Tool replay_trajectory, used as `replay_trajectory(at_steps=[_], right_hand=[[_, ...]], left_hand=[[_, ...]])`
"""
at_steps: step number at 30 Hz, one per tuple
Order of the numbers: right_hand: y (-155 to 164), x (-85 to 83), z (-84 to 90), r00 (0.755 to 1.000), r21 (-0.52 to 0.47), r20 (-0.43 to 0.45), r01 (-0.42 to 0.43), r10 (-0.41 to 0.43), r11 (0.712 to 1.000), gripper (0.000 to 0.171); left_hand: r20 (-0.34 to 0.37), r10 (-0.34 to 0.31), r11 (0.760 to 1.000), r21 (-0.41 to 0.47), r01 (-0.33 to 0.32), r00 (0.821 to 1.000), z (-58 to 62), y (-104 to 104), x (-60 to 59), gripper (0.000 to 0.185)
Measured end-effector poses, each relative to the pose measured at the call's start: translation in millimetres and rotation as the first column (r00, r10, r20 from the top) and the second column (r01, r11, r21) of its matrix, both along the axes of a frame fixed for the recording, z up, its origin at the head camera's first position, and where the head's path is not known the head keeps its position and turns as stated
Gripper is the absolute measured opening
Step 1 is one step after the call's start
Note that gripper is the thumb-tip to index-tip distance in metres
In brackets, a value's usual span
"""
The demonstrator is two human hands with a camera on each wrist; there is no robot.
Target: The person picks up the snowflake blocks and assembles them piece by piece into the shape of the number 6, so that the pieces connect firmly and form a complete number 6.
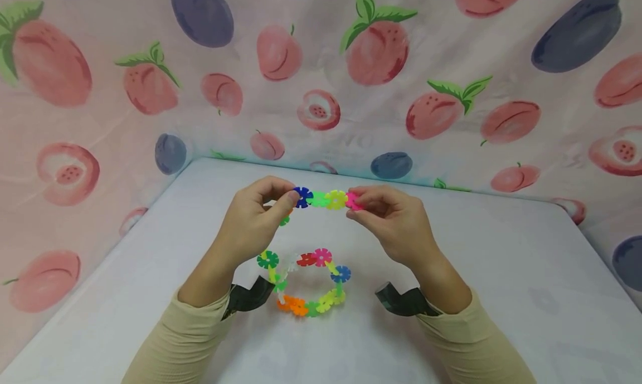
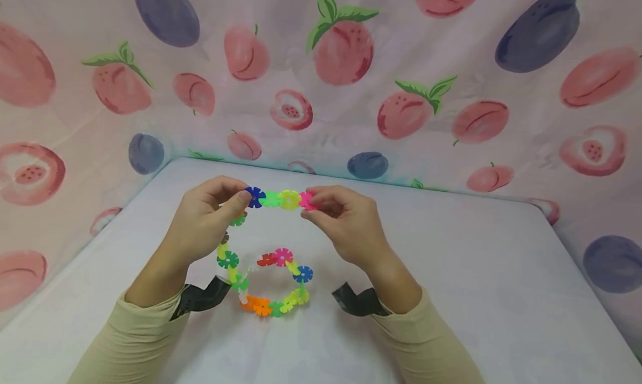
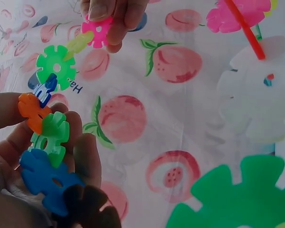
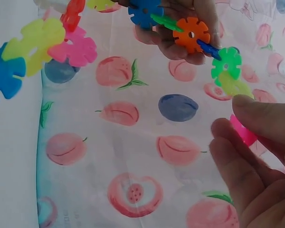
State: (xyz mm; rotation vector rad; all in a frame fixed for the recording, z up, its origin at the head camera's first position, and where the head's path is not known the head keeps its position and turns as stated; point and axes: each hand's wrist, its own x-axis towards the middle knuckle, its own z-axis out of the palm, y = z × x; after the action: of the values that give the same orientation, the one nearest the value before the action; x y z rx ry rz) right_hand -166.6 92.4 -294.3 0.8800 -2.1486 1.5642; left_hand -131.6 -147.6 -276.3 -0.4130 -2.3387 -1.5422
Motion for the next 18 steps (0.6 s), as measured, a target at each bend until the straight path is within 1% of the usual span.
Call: replay_trajectory(at_steps=[4, 7, 9, 11, 14, 18], right_hand=[[-3, 0.5, -0.5, 1.0, -0.017, -0.012, 0.019, -0.019, 1.0, 0.02], [-2, 0.7, -0.3, 1.0, 0.018, 0.003, 0.017, -0.017, 1.0, 0.023], [1, 0.9, 0.9, 1.0, 0.043, 0.019, -0.006, 0.005, 0.999, 0.022], [5, 0.6, 2.3, 0.998, 0.048, 0.045, -0.046, 0.044, 0.998, 0.022], [10, 0.4, 4.3, 0.991, 0.008, 0.082, -0.103, 0.102, 0.995, 0.02], [10, 0.5, 5.2, 0.985, -0.059, 0.109, -0.128, 0.134, 0.99, 0.019]], left_hand=[[-0.001, 0.007, 1.0, -0.005, -0.007, 1.0, 0.2, 0, 0.0, 0.013], [-0.007, 0.013, 1.0, -0.002, -0.013, 1.0, 0.4, 0, 0.0, 0.013], [-0.01, 0.016, 1.0, 0.003, -0.016, 1.0, 0.6, -1, -0.1, 0.013], [-0.014, 0.018, 1.0, 0.008, -0.018, 1.0, 0.6, -1, -0.3, 0.013], [-0.017, 0.016, 1.0, 0.012, -0.016, 1.0, 0.7, -2, -0.5, 0.012], [-0.022, 0.013, 1.0, 0.018, -0.013, 1.0, 0.3, -2, -0.2, 0.012]])
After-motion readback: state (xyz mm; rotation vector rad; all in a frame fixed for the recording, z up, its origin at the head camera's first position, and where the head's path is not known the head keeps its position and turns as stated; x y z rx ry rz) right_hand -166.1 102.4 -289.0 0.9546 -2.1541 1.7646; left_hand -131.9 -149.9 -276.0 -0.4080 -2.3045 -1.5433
